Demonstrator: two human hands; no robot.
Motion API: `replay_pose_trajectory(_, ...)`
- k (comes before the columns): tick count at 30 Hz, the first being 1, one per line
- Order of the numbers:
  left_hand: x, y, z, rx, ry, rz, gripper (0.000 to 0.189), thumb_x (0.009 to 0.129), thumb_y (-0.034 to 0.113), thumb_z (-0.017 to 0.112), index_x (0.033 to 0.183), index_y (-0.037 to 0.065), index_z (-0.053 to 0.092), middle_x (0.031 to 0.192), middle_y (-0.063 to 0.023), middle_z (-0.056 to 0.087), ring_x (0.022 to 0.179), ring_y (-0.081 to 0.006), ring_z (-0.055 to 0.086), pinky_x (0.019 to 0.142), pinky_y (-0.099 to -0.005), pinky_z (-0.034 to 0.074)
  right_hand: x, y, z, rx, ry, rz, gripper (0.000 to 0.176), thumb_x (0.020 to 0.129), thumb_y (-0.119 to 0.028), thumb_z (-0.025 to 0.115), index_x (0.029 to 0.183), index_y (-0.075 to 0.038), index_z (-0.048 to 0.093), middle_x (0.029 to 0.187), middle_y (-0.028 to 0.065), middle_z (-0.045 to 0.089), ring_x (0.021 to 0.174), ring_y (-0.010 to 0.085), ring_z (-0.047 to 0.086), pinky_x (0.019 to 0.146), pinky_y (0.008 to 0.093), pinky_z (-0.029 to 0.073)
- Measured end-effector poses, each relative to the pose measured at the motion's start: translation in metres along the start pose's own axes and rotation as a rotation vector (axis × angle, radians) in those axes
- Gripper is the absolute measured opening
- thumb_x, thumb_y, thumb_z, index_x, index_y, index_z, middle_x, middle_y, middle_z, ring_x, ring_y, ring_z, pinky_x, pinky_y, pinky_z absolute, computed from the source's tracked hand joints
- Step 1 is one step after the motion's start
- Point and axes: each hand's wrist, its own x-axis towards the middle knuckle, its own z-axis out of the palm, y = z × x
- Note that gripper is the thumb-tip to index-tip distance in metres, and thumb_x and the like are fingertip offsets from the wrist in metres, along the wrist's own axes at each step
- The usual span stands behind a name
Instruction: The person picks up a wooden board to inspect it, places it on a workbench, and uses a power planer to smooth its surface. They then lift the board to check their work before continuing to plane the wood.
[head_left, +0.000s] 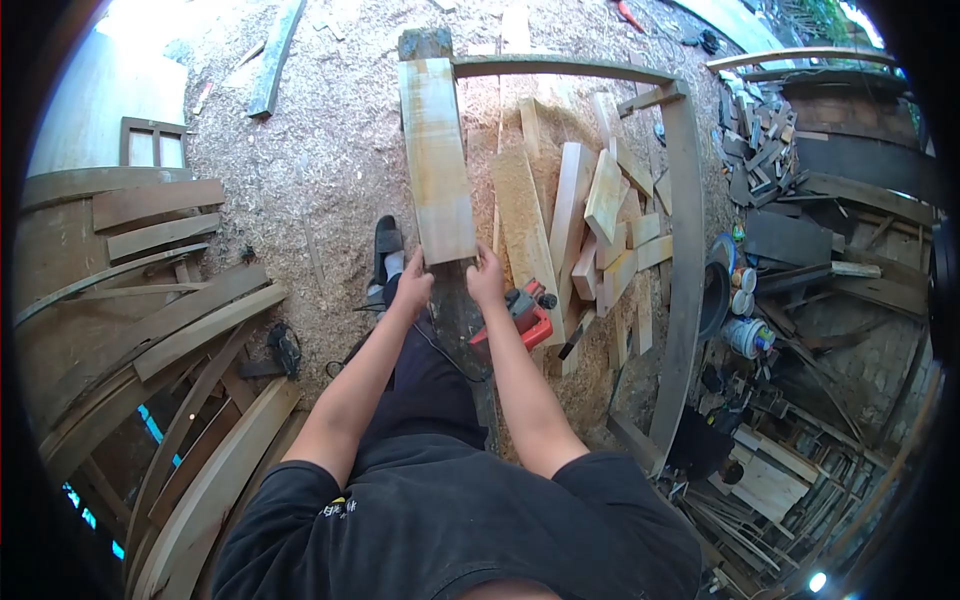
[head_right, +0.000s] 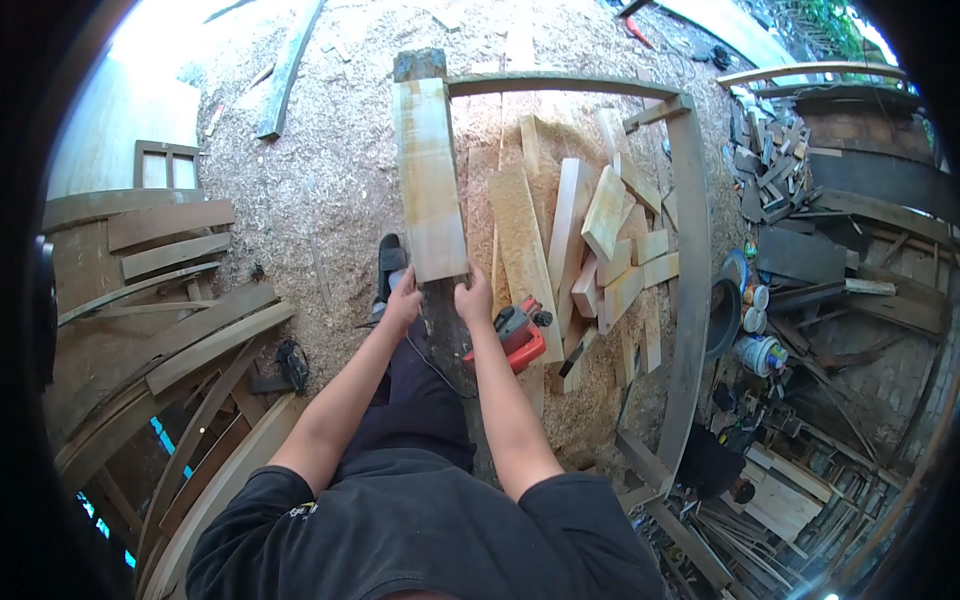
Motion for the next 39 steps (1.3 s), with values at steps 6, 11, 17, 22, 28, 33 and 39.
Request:
replay_pose_trajectory(6,-0.067,0.143,0.042,0.032,0.131,0.245,0.063,0.093,-0.004,0.065,0.153,-0.003,0.044,0.14,-0.0095,0.06,0.12,-0.0156,0.062,0.101,-0.0278,0.048,-0.018,-0.13,-0.032,0.128,0.151,-0.193,0.04,0.094,-0.002,0.069,0.131,0.007,0.06,0.127,0.0153,0.067,0.12,0.0214,0.064,0.105,0.0346,0.049)
replay_pose_trajectory(11,-0.048,0.257,0.064,0.337,0.435,0.628,0.032,0.095,0.017,0.075,0.124,0.004,0.073,0.094,-0.0028,0.066,0.075,-0.0123,0.057,0.072,-0.0282,0.05,0.018,-0.251,-0.036,0.281,0.321,-0.312,0.033,0.09,-0.009,0.078,0.119,0.003,0.068,0.107,0.0108,0.074,0.096,0.0169,0.071,0.089,0.0307,0.056)
replay_pose_trajectory(17,-0.015,0.335,0.083,0.177,0.425,0.531,0.044,0.093,0.034,0.079,0.121,0.0,0.072,0.101,-0.009,0.072,0.087,-0.0158,0.067,0.077,-0.0298,0.054,0.067,-0.326,-0.048,0.305,0.386,-0.358,0.02,0.087,-0.012,0.083,0.1,0.001,0.075,0.09,0.0065,0.077,0.08,0.0118,0.071,0.076,0.0271,0.056)
replay_pose_trajectory(22,0.005,0.354,0.086,0.164,0.466,0.578,0.047,0.093,0.036,0.078,0.12,-0.003,0.071,0.098,-0.0121,0.075,0.085,-0.017,0.071,0.075,-0.0303,0.055,0.081,-0.353,-0.054,0.189,0.375,-0.333,0.022,0.086,-0.017,0.085,0.096,0.0,0.076,0.087,0.0055,0.076,0.076,0.0103,0.068,0.073,0.0265,0.054)
replay_pose_trajectory(28,-0.002,0.36,0.089,0.16,0.457,0.538,0.045,0.094,0.035,0.078,0.116,-0.004,0.071,0.095,-0.012,0.075,0.082,-0.0162,0.071,0.075,-0.0291,0.055,0.081,-0.355,-0.056,0.163,0.37,-0.306,0.023,0.087,-0.017,0.085,0.096,0.001,0.075,0.087,0.0048,0.076,0.075,0.0091,0.067,0.072,0.0253,0.053)
replay_pose_trajectory(33,-0.005,0.36,0.091,0.187,0.461,0.547,0.044,0.094,0.035,0.078,0.115,-0.004,0.071,0.099,-0.012,0.075,0.084,-0.0158,0.07,0.073,-0.0294,0.055,0.071,-0.364,-0.059,0.155,0.364,-0.267,0.025,0.086,-0.018,0.086,0.096,0.001,0.075,0.085,0.0056,0.076,0.075,0.0089,0.068,0.072,0.0254,0.054)
replay_pose_trajectory(39,-0.002,0.359,0.091,0.176,0.452,0.57,0.044,0.095,0.035,0.077,0.116,-0.003,0.071,0.1,-0.0115,0.074,0.086,-0.0159,0.07,0.074,-0.0298,0.055,0.08,-0.354,-0.055,0.281,0.352,-0.305,0.022,0.085,-0.016,0.086,0.095,0.001,0.076,0.084,0.0065,0.077,0.072,0.0094,0.069,0.068,0.0257,0.055)
